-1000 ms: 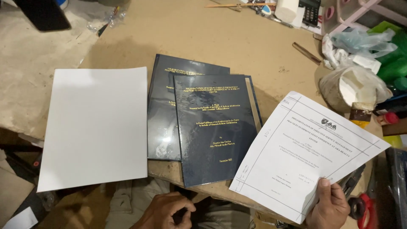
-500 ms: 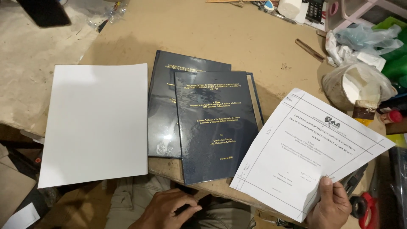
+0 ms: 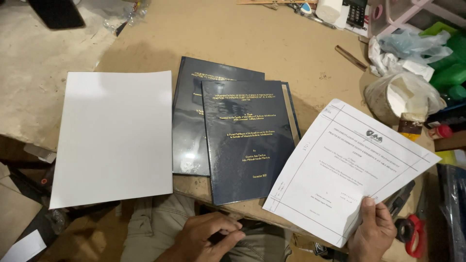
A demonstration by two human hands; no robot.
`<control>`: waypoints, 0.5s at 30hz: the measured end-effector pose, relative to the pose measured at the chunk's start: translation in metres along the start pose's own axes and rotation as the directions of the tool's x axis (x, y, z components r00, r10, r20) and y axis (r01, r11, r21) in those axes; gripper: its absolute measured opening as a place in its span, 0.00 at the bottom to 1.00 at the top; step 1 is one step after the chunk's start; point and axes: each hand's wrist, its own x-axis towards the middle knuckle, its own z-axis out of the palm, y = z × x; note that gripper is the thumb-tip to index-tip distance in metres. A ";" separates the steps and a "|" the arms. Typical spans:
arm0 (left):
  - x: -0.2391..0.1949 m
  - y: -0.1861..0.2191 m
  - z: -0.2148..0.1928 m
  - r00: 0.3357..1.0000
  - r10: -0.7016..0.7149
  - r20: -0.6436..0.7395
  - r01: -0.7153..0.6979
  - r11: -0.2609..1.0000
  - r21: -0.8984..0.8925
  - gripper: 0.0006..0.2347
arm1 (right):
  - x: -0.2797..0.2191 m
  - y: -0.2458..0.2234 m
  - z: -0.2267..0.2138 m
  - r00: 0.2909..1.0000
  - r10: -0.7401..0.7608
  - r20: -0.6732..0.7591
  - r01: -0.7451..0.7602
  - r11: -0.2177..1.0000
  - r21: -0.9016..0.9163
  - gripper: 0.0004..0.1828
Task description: Inspecting and organizing book covers and paper inserts on a workbench for binding.
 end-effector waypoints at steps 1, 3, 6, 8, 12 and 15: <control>0.002 0.004 0.000 0.999 -0.002 0.048 0.002 1.000 0.012 0.05 | -0.003 -0.004 0.002 1.000 -0.006 -0.001 0.006 1.000 -0.026 0.10; 0.002 0.005 -0.001 0.996 -0.004 0.092 0.002 1.000 0.025 0.05 | -0.008 -0.005 0.001 1.000 -0.014 0.000 0.014 0.999 -0.050 0.13; -0.007 -0.002 -0.004 0.989 0.083 0.124 -0.090 0.995 0.050 0.07 | -0.012 -0.003 -0.002 1.000 -0.025 -0.009 0.025 0.999 -0.038 0.11; -0.016 -0.010 -0.008 0.973 -0.218 0.075 0.216 0.976 0.035 0.17 | -0.016 -0.011 0.001 1.000 -0.016 -0.003 0.016 0.998 -0.057 0.09; -0.015 -0.007 -0.014 0.767 -0.635 -0.096 0.621 0.771 -0.142 0.13 | -0.013 -0.004 -0.002 1.000 -0.008 -0.019 0.008 1.000 -0.007 0.07; -0.002 0.002 -0.020 0.619 -0.779 -0.099 0.746 0.623 -0.233 0.11 | -0.010 0.000 -0.003 1.000 -0.026 0.000 0.026 1.000 -0.010 0.08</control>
